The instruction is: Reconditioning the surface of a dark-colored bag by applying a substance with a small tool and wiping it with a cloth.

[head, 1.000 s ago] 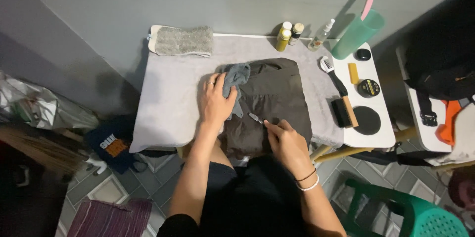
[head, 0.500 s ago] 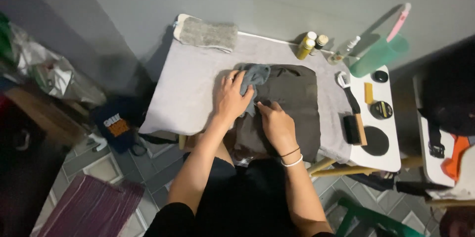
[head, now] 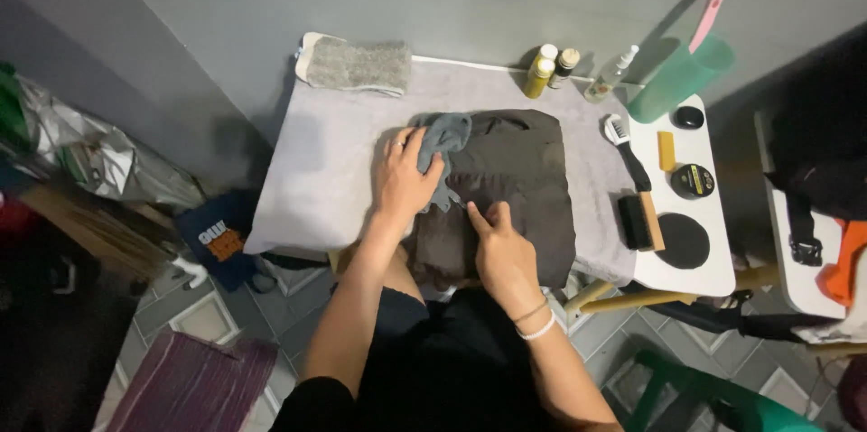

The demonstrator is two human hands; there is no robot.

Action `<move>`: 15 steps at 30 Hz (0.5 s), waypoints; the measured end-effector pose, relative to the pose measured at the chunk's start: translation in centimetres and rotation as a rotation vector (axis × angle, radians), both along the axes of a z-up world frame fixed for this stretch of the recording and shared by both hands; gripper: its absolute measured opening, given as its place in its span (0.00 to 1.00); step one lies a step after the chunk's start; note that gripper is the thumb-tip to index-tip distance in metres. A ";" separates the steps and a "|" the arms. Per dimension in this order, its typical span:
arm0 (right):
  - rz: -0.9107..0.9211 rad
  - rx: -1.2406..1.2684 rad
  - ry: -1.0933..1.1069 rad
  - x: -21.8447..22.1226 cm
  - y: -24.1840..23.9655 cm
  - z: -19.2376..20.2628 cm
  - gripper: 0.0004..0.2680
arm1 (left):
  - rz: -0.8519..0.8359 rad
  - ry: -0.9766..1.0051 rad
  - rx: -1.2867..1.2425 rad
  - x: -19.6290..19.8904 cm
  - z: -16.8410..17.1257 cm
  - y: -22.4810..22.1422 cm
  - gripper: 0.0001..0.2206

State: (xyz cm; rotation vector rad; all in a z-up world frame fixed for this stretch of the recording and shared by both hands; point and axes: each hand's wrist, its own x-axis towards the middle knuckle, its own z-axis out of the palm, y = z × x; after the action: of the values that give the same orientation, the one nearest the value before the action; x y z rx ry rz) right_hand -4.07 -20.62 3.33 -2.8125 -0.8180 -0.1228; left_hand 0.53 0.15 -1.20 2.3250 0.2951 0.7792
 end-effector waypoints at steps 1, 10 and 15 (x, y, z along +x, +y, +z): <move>-0.008 0.009 -0.001 -0.2 -0.6 -0.1 0.20 | -0.008 -0.001 0.009 0.1 -0.1 0.1 0.20; -0.129 0.191 0.106 -3.9 -4.9 -0.5 0.16 | -0.031 0.054 0.076 0.2 -0.1 -0.1 0.21; -0.129 0.143 0.087 -4.3 -4.2 -1.1 0.19 | 0.018 -0.021 0.157 0.3 -0.1 -0.2 0.20</move>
State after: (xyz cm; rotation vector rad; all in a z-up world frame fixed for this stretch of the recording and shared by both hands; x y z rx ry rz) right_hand -8.41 -24.80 2.26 -2.7126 -0.5843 -0.0753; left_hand 0.79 -0.06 -1.33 2.4620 0.2542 0.8636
